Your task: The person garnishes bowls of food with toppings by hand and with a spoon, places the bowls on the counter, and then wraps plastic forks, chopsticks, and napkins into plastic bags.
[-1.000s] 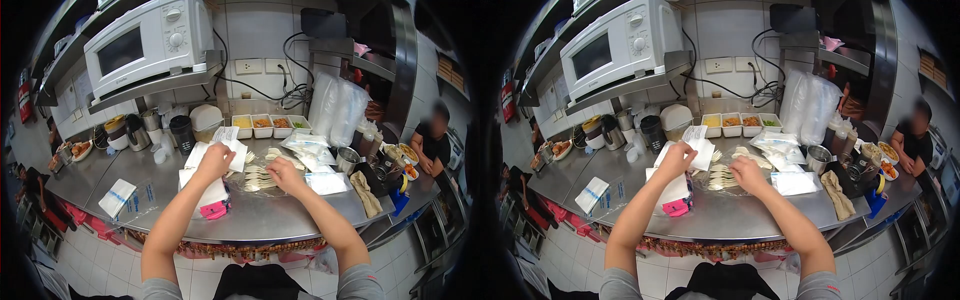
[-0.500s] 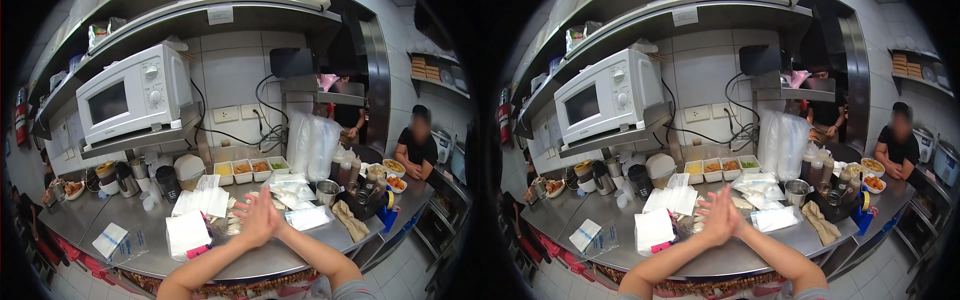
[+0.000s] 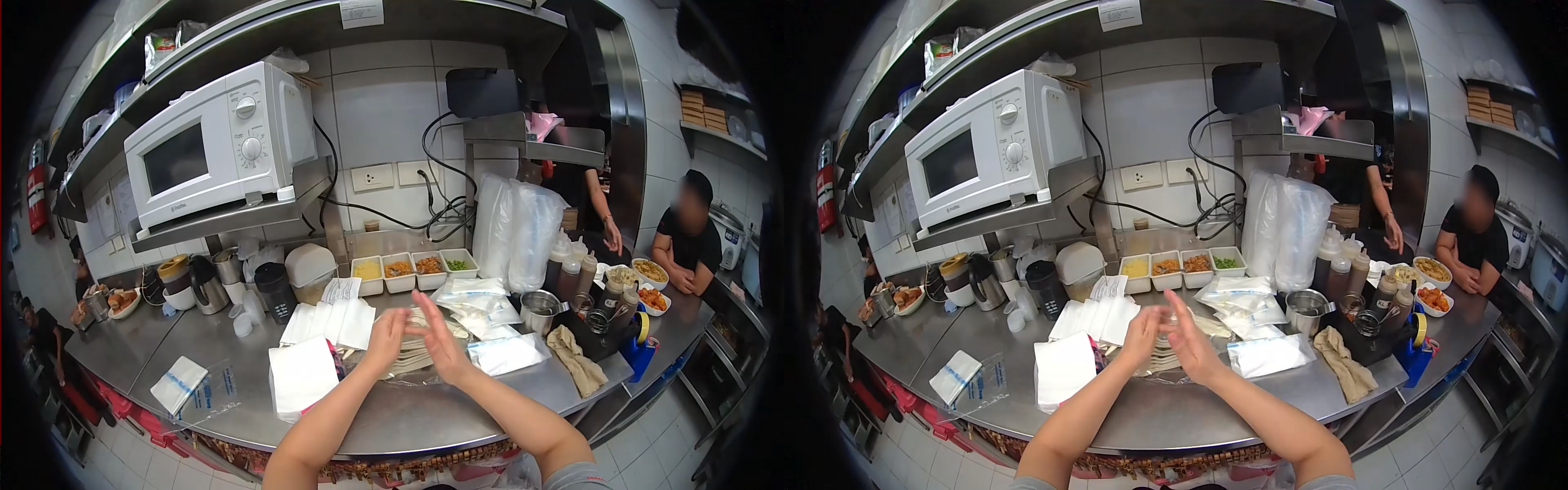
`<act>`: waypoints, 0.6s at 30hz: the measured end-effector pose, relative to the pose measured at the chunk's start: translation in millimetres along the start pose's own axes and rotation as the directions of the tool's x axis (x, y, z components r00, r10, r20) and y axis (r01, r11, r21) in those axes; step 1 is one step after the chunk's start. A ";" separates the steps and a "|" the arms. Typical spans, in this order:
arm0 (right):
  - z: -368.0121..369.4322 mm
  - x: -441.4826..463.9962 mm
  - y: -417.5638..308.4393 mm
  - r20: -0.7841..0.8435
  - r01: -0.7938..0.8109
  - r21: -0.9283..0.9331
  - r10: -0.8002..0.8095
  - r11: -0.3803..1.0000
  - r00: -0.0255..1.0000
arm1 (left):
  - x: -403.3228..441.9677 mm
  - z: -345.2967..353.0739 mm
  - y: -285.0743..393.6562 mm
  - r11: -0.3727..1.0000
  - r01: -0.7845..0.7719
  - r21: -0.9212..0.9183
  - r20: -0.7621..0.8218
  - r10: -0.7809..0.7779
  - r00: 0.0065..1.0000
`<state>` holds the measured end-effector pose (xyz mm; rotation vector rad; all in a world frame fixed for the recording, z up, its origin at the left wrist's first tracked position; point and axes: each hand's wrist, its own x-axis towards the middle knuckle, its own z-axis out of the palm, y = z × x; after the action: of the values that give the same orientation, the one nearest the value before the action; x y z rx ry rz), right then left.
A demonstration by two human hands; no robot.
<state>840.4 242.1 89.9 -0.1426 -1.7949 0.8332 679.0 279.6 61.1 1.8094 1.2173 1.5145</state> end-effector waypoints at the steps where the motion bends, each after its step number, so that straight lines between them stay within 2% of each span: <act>1: -5.4 1.5 -2.2 -0.008 -0.002 -0.073 0.001 0.997 1.000 | -4.4 0.5 13.3 0.999 0.050 0.011 0.049 -0.050 0.998; 3: -17.1 3.8 -1.2 -0.051 0.017 -0.171 -0.026 0.985 0.998 | -8.8 3.4 40.4 0.988 0.149 0.037 0.147 -0.153 0.977; 6: -29.7 6.6 12.5 -0.170 0.071 -0.211 -0.108 0.975 0.980 | -8.5 7.5 37.6 0.916 0.099 -0.389 0.116 -0.058 0.992; 7: -31.5 6.2 16.3 -0.222 0.086 -0.195 -0.129 0.977 0.966 | -9.0 6.6 38.8 0.905 0.070 -0.419 0.122 -0.020 0.992; 9: -31.2 5.2 11.8 -0.189 0.173 -0.172 -0.205 0.970 0.960 | -12.3 1.0 46.1 0.878 0.021 -0.477 0.129 0.047 0.991; 12: -28.5 5.6 1.2 -0.115 0.326 -0.165 -0.346 0.931 0.931 | -17.1 -7.9 57.1 0.858 -0.016 -0.513 0.177 0.125 0.976; 15: -28.6 3.9 -0.2 -0.075 0.396 -0.203 -0.417 0.896 0.906 | -21.2 -13.2 66.5 0.856 -0.116 -0.504 0.178 0.234 0.956; 18: -30.5 3.9 1.1 -0.023 0.456 -0.242 -0.475 0.856 0.879 | -22.5 -16.0 67.9 0.872 -0.151 -0.466 0.169 0.255 0.952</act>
<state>865.1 259.1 97.0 0.1092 -1.7405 0.2649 685.8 224.4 108.9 1.7652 0.5202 1.4963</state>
